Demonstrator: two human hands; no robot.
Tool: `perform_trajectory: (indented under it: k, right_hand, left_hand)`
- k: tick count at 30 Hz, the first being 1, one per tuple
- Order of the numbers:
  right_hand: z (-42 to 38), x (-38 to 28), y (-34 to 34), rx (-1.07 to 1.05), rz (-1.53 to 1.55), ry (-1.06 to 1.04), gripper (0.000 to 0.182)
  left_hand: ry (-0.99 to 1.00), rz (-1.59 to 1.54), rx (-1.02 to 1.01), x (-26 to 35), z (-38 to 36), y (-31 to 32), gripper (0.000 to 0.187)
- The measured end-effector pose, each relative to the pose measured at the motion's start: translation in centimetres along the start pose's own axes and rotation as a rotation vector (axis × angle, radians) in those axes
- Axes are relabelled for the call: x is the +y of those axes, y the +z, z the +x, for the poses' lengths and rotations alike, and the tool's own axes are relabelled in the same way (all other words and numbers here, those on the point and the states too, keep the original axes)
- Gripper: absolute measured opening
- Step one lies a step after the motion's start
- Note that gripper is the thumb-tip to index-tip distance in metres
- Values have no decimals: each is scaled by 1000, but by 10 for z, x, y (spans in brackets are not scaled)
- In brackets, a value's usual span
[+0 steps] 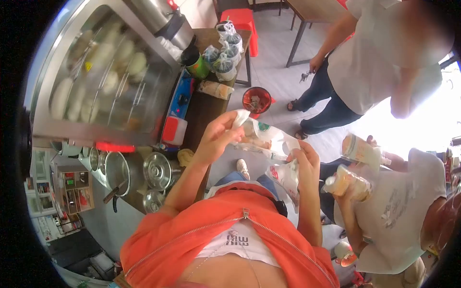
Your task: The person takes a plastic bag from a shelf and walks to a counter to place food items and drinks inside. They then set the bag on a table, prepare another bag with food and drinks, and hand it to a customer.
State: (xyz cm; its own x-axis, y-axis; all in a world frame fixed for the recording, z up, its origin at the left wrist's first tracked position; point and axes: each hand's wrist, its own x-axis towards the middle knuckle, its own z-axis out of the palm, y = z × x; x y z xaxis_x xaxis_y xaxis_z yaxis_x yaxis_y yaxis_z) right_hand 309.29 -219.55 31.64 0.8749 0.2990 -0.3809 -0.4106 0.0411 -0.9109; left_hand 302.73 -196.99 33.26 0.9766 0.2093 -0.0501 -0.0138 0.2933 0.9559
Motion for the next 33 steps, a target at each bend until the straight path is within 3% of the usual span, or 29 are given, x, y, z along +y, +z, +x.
perform_trajectory:
  k: [5,7,14,15,18,20,24,29,33]
  right_hand:
    - [24,-3,-20,209,-100,-99,30]
    - [31,4,-34,404,-408,-273,28]
    - [66,10,-69,454,-431,-338,24]
    - [71,7,-72,451,-428,-239,24]
    - [95,13,-88,494,-511,-260,24]
    - [114,16,-105,485,-508,-212,24]
    - [159,15,-129,555,-532,-146,24]
    - [247,1,-152,523,-527,25,24]
    - [330,-33,-150,539,-664,-58,23]
  left_hand:
    - [15,-3,-173,25,79,7,31]
    - [10,14,-119,34,107,13,32]
    - [140,-24,-34,60,209,39,31]
    - [162,-38,-23,64,224,44,29]
    - [205,-29,0,72,277,52,27]
    - [183,16,5,74,320,67,39]
    - [166,86,-89,60,450,97,38]
    - [166,21,-57,64,666,142,30]
    - [343,-288,-73,82,794,163,18]
